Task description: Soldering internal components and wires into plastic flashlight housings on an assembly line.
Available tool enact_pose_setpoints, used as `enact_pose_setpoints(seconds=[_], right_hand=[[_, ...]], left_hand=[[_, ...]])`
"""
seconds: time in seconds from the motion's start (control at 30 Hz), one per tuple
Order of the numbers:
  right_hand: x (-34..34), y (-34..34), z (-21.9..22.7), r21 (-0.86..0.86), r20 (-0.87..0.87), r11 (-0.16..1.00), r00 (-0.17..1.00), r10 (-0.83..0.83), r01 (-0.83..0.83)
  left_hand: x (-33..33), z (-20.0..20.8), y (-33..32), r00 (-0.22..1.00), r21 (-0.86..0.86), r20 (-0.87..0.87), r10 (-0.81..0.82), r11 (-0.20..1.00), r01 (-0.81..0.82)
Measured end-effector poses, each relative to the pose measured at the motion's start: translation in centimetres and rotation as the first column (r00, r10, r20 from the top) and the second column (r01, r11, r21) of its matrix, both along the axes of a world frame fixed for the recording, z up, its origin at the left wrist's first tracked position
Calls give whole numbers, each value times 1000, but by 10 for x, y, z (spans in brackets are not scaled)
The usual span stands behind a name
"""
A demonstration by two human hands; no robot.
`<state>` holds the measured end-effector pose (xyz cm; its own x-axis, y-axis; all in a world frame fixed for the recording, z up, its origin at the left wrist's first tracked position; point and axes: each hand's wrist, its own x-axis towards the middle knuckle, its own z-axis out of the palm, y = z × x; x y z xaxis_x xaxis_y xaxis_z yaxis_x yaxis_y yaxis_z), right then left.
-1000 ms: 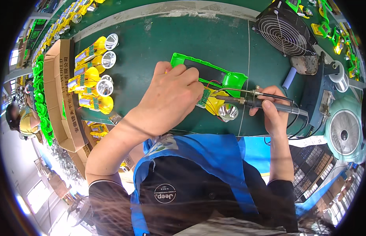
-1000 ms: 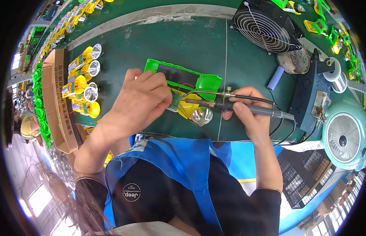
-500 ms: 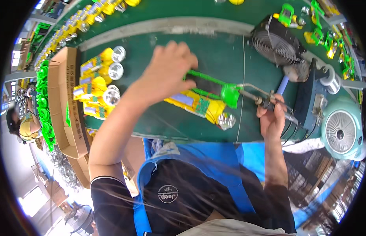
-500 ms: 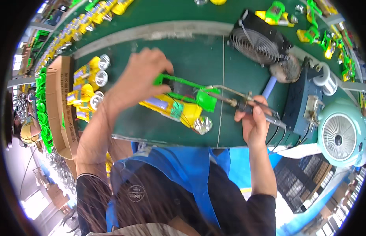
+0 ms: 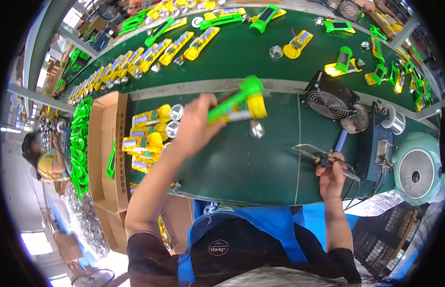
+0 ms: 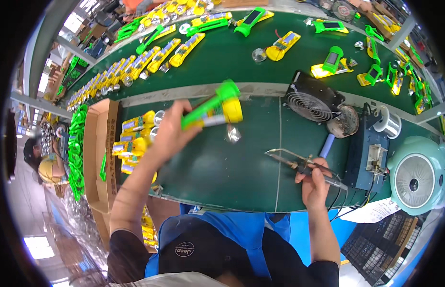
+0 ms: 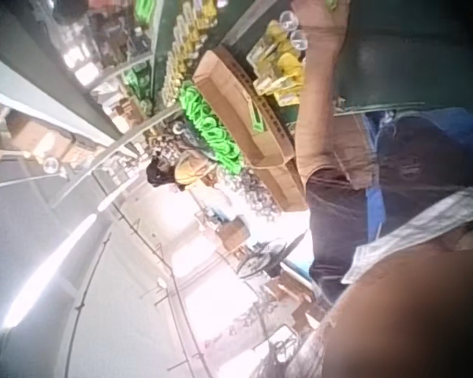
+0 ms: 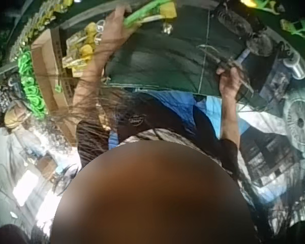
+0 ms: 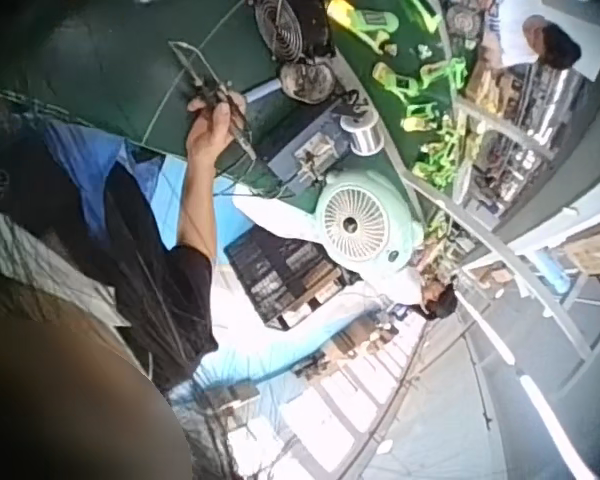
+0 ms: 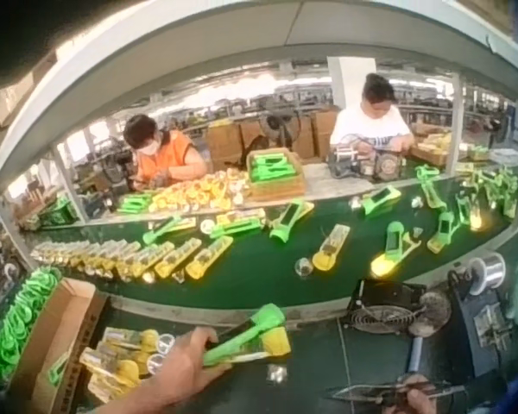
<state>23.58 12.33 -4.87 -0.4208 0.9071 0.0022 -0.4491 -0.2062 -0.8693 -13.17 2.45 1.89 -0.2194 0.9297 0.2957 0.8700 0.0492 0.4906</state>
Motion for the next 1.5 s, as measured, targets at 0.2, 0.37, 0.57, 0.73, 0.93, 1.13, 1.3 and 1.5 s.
enact_pose_setpoints(seconds=[0.2, 0.37, 0.57, 0.73, 0.93, 1.13, 1.3, 1.5], right_hand=[[-5, -4, -2, -4, -70, 999, 997, 33, -33], [6, -4, -3, -114, -91, 993, 995, -34, 24], [-4, -4, 1, -255, -121, 965, 988, -93, 60], [-3, -5, -2, -331, -157, 939, 975, -154, 95], [6, 3, -15, -277, -166, 959, 981, -101, 52], [6, 9, -27, -121, -153, 991, 988, 36, -55], [6, 8, -28, -126, -73, 991, 996, -49, 39], [-10, 1, -14, -115, -110, 993, 994, 27, -40]], left_hand=[[-76, -35, 144, 941, -86, -135, 310, 943, -323], [-30, -1, 228, 887, 123, -433, 160, 985, -117], [49, -39, 336, 983, -104, -143, -111, 990, 97], [68, 6, 286, 982, -76, 2, -191, 979, 191], [19, 62, 55, 978, 14, 153, 141, 989, -144], [-62, 73, -104, 662, -343, -224, 715, 578, -741], [-81, 58, -137, 686, -436, -325, 651, 541, -719], [-164, 54, -309, 604, -208, -593, 532, 624, -753]])
